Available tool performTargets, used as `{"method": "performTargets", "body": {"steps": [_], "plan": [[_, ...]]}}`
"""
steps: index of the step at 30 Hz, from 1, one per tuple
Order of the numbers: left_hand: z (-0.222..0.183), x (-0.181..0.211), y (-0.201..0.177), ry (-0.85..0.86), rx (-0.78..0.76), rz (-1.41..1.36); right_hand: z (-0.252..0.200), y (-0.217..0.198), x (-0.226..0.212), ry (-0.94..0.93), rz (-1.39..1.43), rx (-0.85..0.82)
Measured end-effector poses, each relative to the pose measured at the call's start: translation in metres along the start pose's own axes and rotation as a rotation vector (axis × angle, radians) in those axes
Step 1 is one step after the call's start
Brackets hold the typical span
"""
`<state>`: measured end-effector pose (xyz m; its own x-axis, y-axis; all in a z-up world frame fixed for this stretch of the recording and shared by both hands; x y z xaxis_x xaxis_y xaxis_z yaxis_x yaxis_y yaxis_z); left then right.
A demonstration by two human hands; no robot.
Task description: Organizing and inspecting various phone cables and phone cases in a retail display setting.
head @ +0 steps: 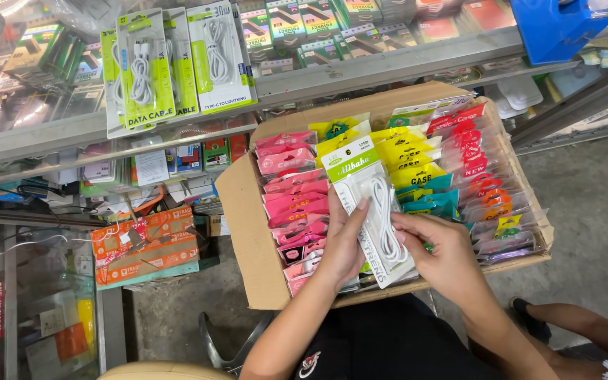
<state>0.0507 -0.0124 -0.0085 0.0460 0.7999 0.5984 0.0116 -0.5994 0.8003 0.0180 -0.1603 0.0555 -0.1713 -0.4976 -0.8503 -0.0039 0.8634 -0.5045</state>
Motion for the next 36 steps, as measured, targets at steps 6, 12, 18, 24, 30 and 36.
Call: {"method": "performTargets", "body": {"steps": [6,12,18,24,30,36], "plan": [[-0.001,0.004,0.005,-0.051,0.025,-0.024,0.001,-0.004,0.002,0.070,0.076,0.015],[-0.001,0.005,0.009,-0.056,0.019,-0.073,-0.006,-0.005,-0.031,-0.100,-0.038,0.073],[0.001,0.014,0.008,-0.047,0.015,-0.124,-0.007,-0.005,-0.034,-0.213,-0.122,0.158],[0.004,0.011,-0.003,-0.030,-0.022,-0.151,0.004,0.001,-0.019,-0.128,0.008,-0.076],[0.004,0.011,-0.002,-0.097,-0.030,-0.187,0.004,0.001,-0.015,-0.164,-0.070,-0.154],[0.006,0.003,-0.005,-0.077,0.037,-0.053,0.001,0.001,-0.006,-0.122,-0.077,-0.190]]}}
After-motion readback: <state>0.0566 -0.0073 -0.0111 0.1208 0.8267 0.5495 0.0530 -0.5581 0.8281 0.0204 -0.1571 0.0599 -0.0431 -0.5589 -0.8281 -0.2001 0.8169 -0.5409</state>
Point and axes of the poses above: each hand's wrist, its own z-axis towards the middle knuckle, its own y-axis out of the palm, x = y × z, the point moved 4 cm from there along z, towards the middle knuckle, and after that the axes turned 13 degrees about y, right-handed, at the moved point
